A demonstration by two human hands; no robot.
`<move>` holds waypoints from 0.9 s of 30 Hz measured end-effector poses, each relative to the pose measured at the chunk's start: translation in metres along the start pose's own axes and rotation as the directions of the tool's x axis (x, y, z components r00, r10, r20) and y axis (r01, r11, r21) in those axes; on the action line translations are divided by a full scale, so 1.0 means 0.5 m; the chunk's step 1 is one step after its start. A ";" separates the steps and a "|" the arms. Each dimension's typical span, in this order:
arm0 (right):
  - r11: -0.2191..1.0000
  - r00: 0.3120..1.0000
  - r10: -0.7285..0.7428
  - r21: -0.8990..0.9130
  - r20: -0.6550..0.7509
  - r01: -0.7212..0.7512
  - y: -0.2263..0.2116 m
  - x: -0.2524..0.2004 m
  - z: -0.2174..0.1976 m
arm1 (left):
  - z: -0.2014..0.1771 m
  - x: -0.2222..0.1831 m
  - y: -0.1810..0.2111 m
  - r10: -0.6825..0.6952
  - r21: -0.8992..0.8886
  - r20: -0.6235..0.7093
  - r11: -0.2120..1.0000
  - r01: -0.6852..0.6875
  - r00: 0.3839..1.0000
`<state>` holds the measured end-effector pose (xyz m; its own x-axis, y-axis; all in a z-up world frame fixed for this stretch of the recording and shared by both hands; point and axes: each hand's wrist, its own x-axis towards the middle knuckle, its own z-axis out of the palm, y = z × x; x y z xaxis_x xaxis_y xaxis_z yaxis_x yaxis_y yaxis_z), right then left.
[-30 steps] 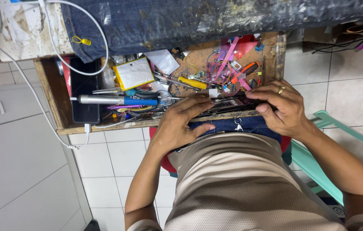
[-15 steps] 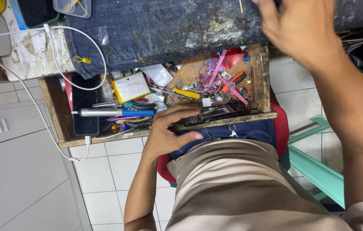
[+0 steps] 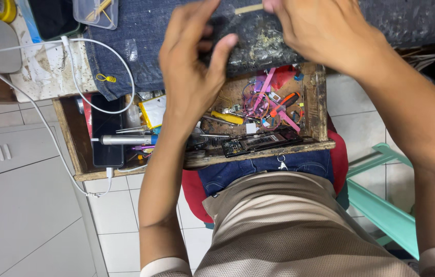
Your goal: The person uses a plastic opening tool and a toothpick to clean and pry internal components of a disassembled mobile phone, eventually using a razor blade to handle small parts.
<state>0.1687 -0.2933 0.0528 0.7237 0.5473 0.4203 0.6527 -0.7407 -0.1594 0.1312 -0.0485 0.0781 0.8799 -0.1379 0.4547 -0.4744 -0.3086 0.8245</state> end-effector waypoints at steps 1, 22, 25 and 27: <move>0.997 1.000 0.013 0.080 0.002 -0.013 -0.021 0.004 -0.025 | 0.004 0.020 -0.008 0.100 0.043 0.049 0.994 -0.102 0.994; 0.971 0.983 0.171 -0.159 -0.067 -0.180 0.036 -0.046 -0.046 | -0.007 0.032 -0.097 0.205 0.547 -0.039 0.823 -0.151 0.978; 0.964 0.978 0.198 -0.167 -0.059 -0.205 0.026 -0.040 -0.051 | 0.006 0.027 -0.094 0.206 0.503 -0.049 0.850 -0.154 0.977; 0.962 0.983 0.174 -0.201 -0.060 -0.182 0.021 -0.037 -0.049 | 0.015 0.024 -0.090 0.211 0.479 -0.046 0.862 -0.164 0.976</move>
<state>0.1568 -0.3206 0.0652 0.8115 0.3860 0.4387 0.4510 -0.8911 -0.0504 0.1632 -0.0432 0.0439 0.7577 -0.1569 0.6334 -0.5408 -0.6943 0.4749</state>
